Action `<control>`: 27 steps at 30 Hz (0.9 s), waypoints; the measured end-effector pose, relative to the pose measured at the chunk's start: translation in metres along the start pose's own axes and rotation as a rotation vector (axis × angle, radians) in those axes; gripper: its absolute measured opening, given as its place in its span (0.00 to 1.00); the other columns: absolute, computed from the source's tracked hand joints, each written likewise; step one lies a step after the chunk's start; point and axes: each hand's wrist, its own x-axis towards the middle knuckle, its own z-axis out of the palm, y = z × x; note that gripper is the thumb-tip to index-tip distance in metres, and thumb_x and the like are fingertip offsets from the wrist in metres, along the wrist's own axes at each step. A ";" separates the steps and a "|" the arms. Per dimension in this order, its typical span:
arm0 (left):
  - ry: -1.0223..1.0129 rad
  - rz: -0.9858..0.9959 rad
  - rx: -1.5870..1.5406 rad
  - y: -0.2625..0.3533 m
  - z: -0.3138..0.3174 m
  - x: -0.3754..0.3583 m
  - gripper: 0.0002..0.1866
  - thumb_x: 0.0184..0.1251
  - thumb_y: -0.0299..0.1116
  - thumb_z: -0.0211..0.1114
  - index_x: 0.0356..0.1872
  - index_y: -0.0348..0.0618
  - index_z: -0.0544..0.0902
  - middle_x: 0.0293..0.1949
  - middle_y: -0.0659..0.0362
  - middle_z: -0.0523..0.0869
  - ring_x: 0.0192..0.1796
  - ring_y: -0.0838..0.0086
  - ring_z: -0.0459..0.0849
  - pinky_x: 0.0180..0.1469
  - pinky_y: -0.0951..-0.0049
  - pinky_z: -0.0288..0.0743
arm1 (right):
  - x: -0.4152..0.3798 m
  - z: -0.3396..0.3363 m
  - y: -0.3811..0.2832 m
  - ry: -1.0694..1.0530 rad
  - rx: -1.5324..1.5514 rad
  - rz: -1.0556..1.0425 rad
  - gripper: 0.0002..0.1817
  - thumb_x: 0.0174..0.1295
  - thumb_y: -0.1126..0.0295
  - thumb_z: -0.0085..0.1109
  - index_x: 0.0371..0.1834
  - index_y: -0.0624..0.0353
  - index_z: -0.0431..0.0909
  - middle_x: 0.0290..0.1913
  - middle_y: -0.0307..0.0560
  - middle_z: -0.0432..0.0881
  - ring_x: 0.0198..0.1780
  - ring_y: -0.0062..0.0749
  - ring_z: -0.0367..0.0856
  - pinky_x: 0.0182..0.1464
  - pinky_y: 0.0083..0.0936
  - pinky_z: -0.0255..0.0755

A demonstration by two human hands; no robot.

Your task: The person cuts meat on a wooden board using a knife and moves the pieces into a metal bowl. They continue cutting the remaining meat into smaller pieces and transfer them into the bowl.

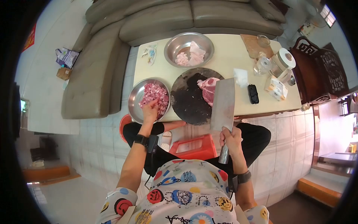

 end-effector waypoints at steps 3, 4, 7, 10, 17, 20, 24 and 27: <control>-0.001 0.020 0.353 0.023 -0.020 0.000 0.10 0.52 0.24 0.66 0.38 0.40 0.84 0.32 0.52 0.86 0.35 0.66 0.85 0.39 0.71 0.77 | -0.004 -0.005 -0.004 0.037 -0.001 0.002 0.11 0.63 0.73 0.48 0.23 0.64 0.68 0.15 0.40 0.68 0.12 0.23 0.67 0.13 0.20 0.60; -0.009 0.030 0.345 0.033 -0.024 0.001 0.10 0.52 0.24 0.66 0.38 0.40 0.84 0.32 0.52 0.86 0.35 0.66 0.85 0.39 0.71 0.77 | -0.005 -0.008 -0.004 0.051 0.000 -0.003 0.11 0.63 0.73 0.48 0.23 0.64 0.68 0.15 0.40 0.68 0.12 0.23 0.67 0.13 0.20 0.60; -0.076 -0.081 0.516 0.047 -0.026 0.008 0.10 0.52 0.29 0.64 0.37 0.50 0.85 0.31 0.54 0.86 0.37 0.60 0.84 0.42 0.61 0.75 | -0.004 -0.015 -0.005 0.075 0.007 0.005 0.10 0.62 0.74 0.48 0.23 0.64 0.68 0.15 0.40 0.68 0.11 0.23 0.67 0.13 0.20 0.60; -0.219 -0.024 0.613 0.035 -0.021 0.018 0.11 0.50 0.28 0.68 0.37 0.46 0.85 0.33 0.54 0.86 0.38 0.62 0.85 0.43 0.65 0.76 | -0.008 -0.019 -0.009 0.102 0.047 0.015 0.10 0.62 0.74 0.47 0.23 0.64 0.69 0.16 0.40 0.68 0.12 0.23 0.67 0.13 0.20 0.61; -0.122 0.064 0.703 0.049 -0.021 0.030 0.10 0.49 0.28 0.65 0.34 0.53 0.85 0.29 0.58 0.86 0.37 0.63 0.84 0.51 0.58 0.63 | -0.007 -0.027 -0.007 0.122 0.060 0.016 0.09 0.61 0.74 0.48 0.23 0.64 0.69 0.16 0.39 0.68 0.13 0.22 0.68 0.14 0.20 0.60; -0.129 0.060 0.696 0.056 -0.030 0.033 0.09 0.48 0.27 0.64 0.32 0.50 0.85 0.29 0.58 0.86 0.37 0.63 0.84 0.52 0.58 0.62 | -0.007 -0.027 -0.005 0.119 0.063 0.030 0.10 0.61 0.74 0.48 0.22 0.63 0.69 0.16 0.39 0.68 0.12 0.22 0.68 0.14 0.20 0.60; -0.051 0.237 0.756 0.070 -0.030 0.035 0.11 0.45 0.23 0.62 0.33 0.47 0.84 0.34 0.55 0.84 0.40 0.60 0.82 0.51 0.58 0.66 | -0.009 -0.023 -0.007 0.121 0.083 0.057 0.10 0.61 0.75 0.48 0.21 0.63 0.69 0.15 0.39 0.68 0.12 0.23 0.68 0.14 0.20 0.60; -0.145 0.407 0.439 0.062 -0.007 0.054 0.13 0.44 0.19 0.60 0.34 0.42 0.83 0.39 0.51 0.82 0.43 0.56 0.81 0.50 0.59 0.71 | -0.009 -0.023 -0.001 0.096 0.093 0.055 0.09 0.60 0.75 0.47 0.22 0.63 0.69 0.15 0.39 0.68 0.12 0.23 0.68 0.13 0.20 0.60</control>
